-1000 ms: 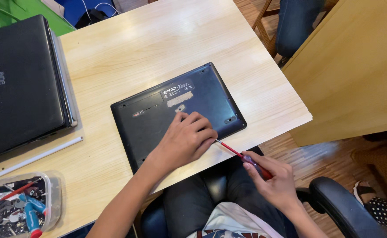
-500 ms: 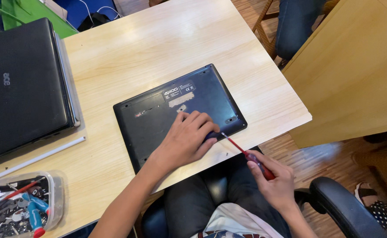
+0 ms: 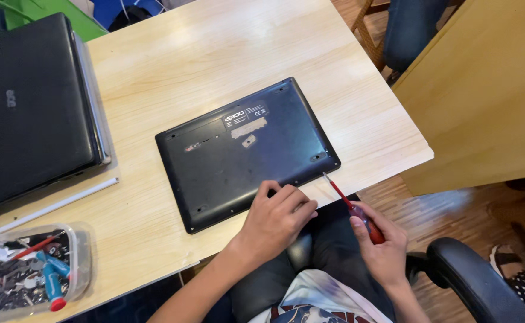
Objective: The person uses a red screwdriver to remove screws from the back of a tablet. They systematically unscrew fasteners around the device's perimeter and center, placing the removed screws on the table. Finally, they lift the back cover off the tablet.
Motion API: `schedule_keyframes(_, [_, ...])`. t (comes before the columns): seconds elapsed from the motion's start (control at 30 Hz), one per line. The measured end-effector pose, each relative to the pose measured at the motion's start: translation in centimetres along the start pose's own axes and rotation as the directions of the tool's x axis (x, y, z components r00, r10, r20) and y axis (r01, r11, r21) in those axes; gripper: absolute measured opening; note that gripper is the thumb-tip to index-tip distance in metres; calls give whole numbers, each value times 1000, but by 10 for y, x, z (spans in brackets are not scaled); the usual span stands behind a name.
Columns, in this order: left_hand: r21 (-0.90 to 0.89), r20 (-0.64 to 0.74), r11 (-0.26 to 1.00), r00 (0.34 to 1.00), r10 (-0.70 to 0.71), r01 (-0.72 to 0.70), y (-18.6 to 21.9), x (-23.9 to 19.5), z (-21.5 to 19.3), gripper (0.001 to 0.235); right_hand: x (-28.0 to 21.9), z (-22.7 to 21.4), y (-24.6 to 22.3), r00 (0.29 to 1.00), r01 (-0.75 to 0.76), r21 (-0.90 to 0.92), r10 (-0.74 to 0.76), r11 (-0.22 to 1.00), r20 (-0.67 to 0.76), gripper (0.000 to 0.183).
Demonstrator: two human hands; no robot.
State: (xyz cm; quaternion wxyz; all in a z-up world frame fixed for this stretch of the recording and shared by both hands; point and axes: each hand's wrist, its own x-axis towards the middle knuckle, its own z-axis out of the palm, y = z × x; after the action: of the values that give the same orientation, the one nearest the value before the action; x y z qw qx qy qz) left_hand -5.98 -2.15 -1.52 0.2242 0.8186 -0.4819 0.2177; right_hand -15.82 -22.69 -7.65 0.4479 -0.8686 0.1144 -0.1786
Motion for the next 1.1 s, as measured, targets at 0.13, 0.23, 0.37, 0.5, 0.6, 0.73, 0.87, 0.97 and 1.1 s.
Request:
schedule_keyframes(0.13, [1, -29, 995, 995, -97, 97, 12, -8, 5, 8, -3, 1, 2, 999, 23, 31, -24, 999, 27, 25])
schedule_keyframes(0.23, [1, -75, 988, 985, -154, 155, 17, -15, 13, 11, -6, 3, 11, 999, 14, 28, -14, 1000, 28, 26])
schedule_keyframes(0.37, [78, -111, 987, 985, -135, 144, 25, -17, 14, 11, -8, 8, 21, 1000, 2, 28, -3, 1000, 30, 27])
schedule_keyframes(0.5, [261, -140, 955, 984, -110, 144, 35, -15, 10, 18, -11, 16, 35, 1000, -8, 74, 6, 997, 29, 30])
schedule_keyframes(0.6, [333, -176, 932, 981, -85, 141, 37, -16, 13, 18, -13, 17, 36, 1000, 7, 50, -8, 999, 27, 29])
schedule_keyframes(0.73, [342, -228, 928, 971, -72, 150, 34, -19, 28, 19, -13, 17, 32, 999, 34, 69, -35, 997, 11, 26])
schedule_keyframes(0.87, [273, -227, 949, 969, -97, 159, 30, -20, 19, 18, -11, 18, 35, 997, 67, 92, -65, 994, -29, 24])
schedule_keyframes(0.97, [154, -176, 962, 964, -197, 225, 25, -26, -16, 10, -11, 17, 26, 998, 29, 123, -22, 992, -59, 24])
schedule_keyframes(1.1, [-65, -248, 884, 850, -464, 464, -19, -65, -66, 13, -8, 16, 20, 998, 35, 114, -28, 993, -64, 24])
